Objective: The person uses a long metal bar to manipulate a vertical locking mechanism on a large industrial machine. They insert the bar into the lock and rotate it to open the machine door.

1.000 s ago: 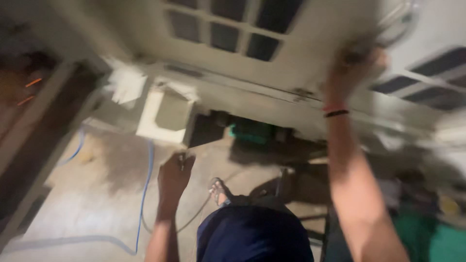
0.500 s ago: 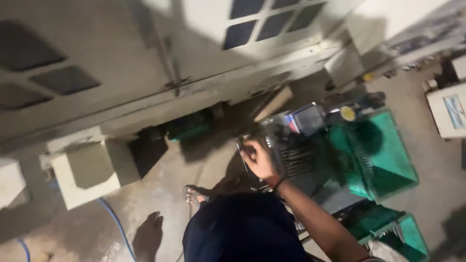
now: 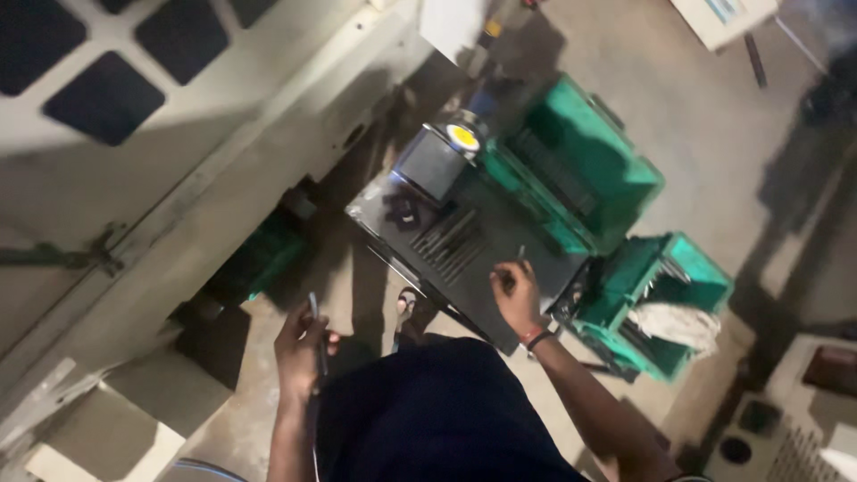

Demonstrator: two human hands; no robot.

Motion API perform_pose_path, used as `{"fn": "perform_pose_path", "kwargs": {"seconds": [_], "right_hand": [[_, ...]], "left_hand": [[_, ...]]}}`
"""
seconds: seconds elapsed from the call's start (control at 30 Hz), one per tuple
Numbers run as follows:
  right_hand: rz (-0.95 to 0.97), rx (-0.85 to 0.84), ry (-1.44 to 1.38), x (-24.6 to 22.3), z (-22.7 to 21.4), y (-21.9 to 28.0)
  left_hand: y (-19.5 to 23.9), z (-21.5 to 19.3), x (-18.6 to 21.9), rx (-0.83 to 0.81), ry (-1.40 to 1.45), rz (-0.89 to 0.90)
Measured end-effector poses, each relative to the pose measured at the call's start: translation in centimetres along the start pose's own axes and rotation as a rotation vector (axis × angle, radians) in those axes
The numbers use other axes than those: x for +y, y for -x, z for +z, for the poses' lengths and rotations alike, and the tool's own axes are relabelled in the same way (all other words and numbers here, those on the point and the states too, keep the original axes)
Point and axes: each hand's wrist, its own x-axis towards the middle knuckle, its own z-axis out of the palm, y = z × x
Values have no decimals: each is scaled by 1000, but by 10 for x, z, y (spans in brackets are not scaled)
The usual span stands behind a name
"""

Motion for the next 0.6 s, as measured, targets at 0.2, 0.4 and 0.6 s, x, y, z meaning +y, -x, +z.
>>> {"fn": "perform_pose_path", "kwargs": {"seconds": [0.2, 0.4, 0.6], "right_hand": [[117, -82, -110, -15, 27, 19], [4, -138, 174, -96, 100, -42], [114, -195, 435, -139, 154, -101]], "left_hand": [[-22, 50, 7, -268, 265, -214], [-20, 39, 22, -326, 211, -277], [-3, -42, 38, -236, 197, -307]]}}
